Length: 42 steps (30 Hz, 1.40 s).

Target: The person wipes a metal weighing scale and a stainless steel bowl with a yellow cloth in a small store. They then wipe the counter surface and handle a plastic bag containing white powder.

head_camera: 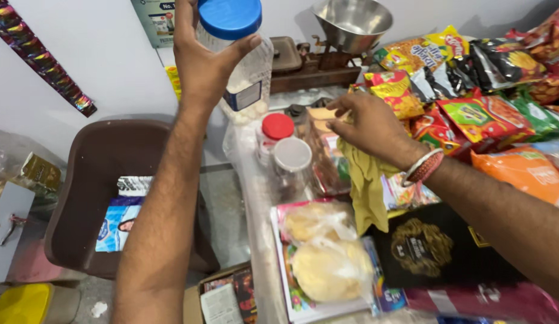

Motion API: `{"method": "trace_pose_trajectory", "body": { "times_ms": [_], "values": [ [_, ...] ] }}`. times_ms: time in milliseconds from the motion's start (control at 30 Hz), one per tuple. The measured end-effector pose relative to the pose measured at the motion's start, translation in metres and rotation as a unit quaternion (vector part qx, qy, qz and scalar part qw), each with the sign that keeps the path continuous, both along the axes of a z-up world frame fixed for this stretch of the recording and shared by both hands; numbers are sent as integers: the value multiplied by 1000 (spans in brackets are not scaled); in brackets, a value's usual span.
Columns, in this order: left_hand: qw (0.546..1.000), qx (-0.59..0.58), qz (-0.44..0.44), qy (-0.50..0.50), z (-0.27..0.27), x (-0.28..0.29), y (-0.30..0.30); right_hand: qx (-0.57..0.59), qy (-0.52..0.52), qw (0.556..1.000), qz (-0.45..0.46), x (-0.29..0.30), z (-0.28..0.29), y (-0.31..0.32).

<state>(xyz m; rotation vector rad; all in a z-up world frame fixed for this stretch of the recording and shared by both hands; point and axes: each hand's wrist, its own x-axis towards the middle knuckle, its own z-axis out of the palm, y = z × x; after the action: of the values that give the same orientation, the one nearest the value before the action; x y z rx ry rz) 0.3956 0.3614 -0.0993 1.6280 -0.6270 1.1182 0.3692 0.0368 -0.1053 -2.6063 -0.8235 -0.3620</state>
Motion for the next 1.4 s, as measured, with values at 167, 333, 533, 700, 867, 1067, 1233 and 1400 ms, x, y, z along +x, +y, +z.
{"method": "trace_pose_trajectory", "body": {
  "times_ms": [167,333,533,700,867,1067,1233,1400],
  "values": [
    [985,-24,167,20,-25,44,-4,-31,30,999,18,65,-27,39],
    [938,-40,338,60,-59,85,-27,-99,108,989,-11,109,-55,79],
    [898,-61,419,120,-96,117,-56,-124,137,983,-24,141,-78,99],
    [892,-68,385,230,-119,121,-68,-114,125,985,-30,151,-96,95],
    [890,17,345,296,-122,118,-74,-75,145,986,-39,167,-99,81],
    [903,97,231,349,-110,123,-62,28,106,991,80,188,-83,65],
    [874,165,234,392,-112,132,-48,-23,165,985,39,189,-82,63],
    [906,168,203,333,-116,129,-34,-86,192,978,-4,173,-94,62]
  ]
}}
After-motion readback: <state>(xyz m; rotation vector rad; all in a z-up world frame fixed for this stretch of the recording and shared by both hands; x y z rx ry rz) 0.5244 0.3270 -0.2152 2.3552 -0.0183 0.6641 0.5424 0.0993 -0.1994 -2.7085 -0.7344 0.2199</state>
